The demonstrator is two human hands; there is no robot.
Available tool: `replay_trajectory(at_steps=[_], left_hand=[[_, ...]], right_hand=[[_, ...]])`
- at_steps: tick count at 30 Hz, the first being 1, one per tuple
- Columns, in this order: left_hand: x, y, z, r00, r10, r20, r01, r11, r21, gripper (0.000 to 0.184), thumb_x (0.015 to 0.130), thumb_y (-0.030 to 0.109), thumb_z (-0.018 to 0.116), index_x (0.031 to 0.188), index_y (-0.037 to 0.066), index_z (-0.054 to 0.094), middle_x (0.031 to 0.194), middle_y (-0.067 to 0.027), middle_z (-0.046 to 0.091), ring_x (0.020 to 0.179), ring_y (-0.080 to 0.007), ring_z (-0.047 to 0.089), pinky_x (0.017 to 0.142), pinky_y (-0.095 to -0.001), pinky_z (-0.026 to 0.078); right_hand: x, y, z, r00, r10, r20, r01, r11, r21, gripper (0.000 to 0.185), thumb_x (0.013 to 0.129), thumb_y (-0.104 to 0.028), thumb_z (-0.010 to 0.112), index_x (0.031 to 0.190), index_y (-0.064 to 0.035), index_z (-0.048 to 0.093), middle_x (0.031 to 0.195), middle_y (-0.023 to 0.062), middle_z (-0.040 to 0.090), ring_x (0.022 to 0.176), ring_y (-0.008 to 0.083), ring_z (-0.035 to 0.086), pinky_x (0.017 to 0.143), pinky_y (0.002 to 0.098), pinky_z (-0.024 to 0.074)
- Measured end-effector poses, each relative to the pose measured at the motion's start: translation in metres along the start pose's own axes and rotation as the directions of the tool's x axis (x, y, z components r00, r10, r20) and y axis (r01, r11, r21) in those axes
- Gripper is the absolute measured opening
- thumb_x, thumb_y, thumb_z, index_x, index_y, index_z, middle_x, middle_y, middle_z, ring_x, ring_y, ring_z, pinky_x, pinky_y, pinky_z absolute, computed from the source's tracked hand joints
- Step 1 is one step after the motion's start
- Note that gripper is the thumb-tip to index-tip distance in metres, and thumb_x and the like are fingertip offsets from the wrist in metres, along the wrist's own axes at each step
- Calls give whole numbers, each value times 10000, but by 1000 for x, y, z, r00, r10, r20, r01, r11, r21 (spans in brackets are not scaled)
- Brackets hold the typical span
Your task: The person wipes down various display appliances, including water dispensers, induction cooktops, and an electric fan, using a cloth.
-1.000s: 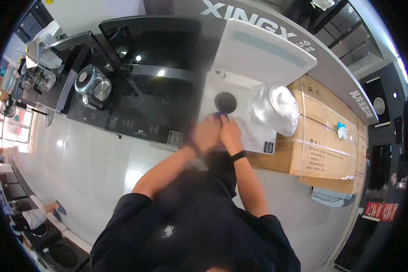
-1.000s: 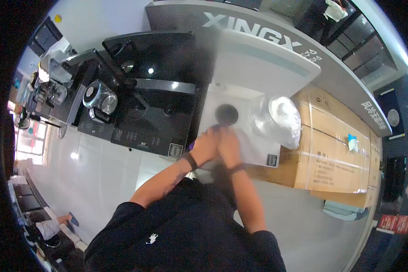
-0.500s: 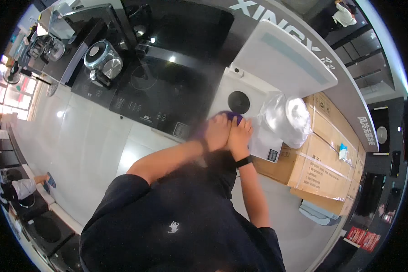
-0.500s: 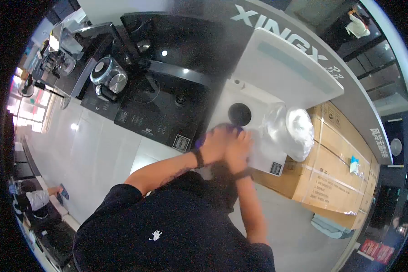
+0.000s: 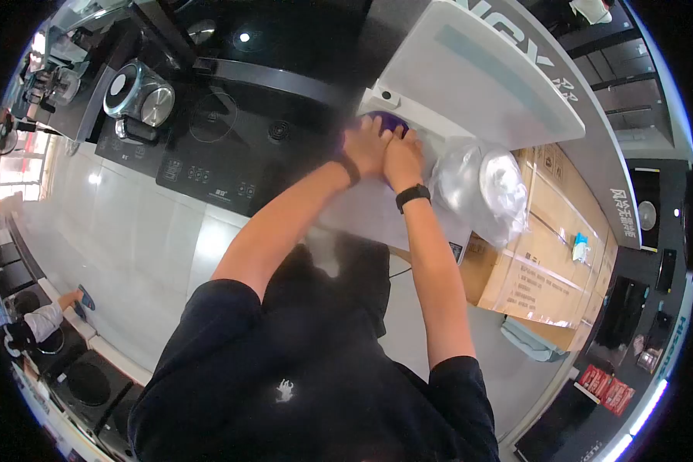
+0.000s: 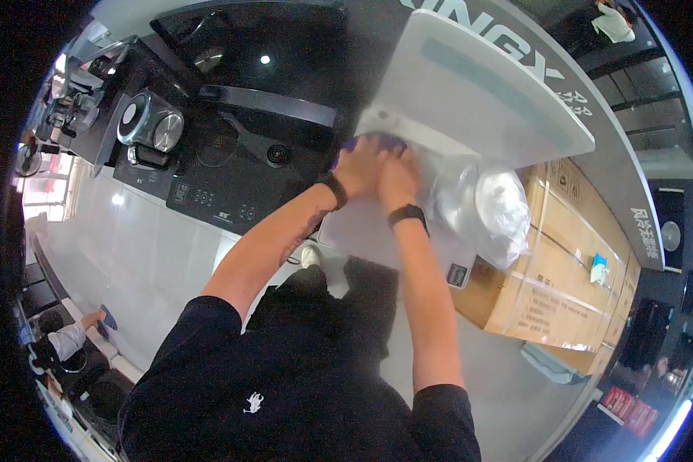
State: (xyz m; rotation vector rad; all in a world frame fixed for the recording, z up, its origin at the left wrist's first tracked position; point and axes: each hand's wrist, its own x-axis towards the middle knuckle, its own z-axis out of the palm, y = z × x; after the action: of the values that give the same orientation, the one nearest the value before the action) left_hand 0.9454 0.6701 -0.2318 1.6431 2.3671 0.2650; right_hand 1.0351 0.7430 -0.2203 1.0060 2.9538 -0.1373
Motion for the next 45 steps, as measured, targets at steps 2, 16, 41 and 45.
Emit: replay_trajectory(at_steps=[2,16,41,45], left_hand=[[4,0,-6,999,-3,46,4,1000,-13,610,845,403,589,1344,78,458,1458,-214,340,1357,-415,295,911,-654,414],[-53,25,55,971,-35,-238,82,978,190,462,854,237,573,1288,120,469,1424,-229,398,1264,-412,400,824,-572,495],[-138,12,27,990,105,94,-81,969,-232,676,825,378,603,1402,97,392,1551,-198,224,1431,-459,157,971,-756,287],[-151,17,32,980,-131,-152,96,971,-221,664,848,347,571,1423,86,363,1549,-204,228,1406,-443,244,991,-691,337]], right_hand=[[11,6,13,998,40,-41,-38,998,52,398,910,-178,485,1248,29,526,1159,230,534,1036,413,562,848,458,508],[-53,7,53,956,83,-283,-70,996,55,273,867,-209,517,1066,-64,635,1093,171,612,1119,357,541,961,507,417],[-126,9,46,983,-118,-141,110,992,-63,616,773,-265,643,1326,-25,515,1314,268,467,1192,440,467,977,497,437],[-89,11,26,996,-85,32,84,996,37,592,768,-261,646,1294,-10,540,1262,278,508,1109,433,538,917,480,480]])
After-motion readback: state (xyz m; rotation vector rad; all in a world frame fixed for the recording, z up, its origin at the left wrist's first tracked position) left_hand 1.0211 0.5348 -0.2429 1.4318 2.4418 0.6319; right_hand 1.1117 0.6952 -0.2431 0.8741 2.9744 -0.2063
